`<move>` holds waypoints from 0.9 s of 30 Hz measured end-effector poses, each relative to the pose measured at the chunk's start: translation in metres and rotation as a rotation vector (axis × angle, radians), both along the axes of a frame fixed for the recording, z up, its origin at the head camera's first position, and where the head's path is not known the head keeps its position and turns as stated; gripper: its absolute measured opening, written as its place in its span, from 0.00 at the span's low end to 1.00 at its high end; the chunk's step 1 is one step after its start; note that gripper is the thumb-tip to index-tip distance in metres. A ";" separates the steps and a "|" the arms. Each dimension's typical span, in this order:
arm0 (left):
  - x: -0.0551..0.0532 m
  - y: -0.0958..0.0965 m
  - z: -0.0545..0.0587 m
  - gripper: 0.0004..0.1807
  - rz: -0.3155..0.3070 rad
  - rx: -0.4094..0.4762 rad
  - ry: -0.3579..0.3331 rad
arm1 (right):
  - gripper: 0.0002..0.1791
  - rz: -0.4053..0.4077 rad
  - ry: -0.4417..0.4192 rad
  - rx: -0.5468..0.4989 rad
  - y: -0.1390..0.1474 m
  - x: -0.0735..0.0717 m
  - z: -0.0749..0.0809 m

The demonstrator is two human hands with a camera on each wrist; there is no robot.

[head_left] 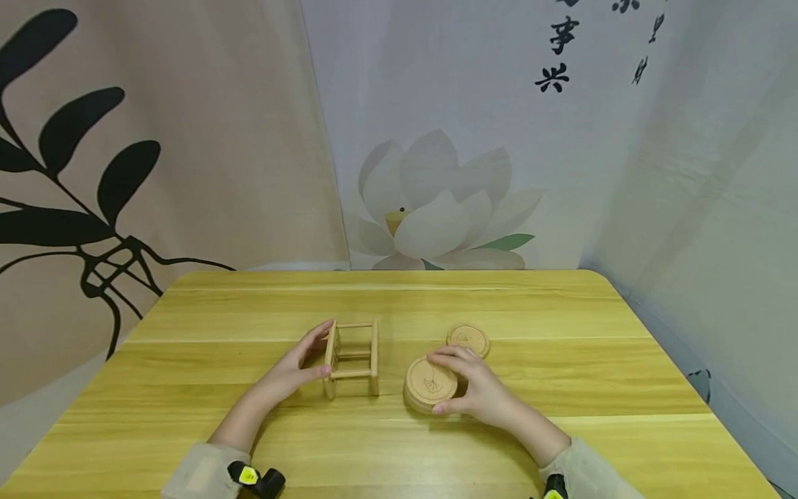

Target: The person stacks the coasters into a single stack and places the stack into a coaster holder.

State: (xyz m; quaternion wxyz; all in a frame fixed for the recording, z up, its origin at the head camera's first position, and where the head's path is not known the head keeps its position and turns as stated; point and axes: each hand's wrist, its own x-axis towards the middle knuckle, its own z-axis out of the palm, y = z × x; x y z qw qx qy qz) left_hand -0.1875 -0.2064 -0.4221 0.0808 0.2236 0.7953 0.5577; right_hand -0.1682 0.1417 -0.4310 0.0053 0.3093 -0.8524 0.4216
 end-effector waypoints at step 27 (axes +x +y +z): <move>0.001 0.001 0.000 0.39 -0.015 0.012 0.007 | 0.40 -0.058 0.052 -0.105 0.019 -0.002 0.026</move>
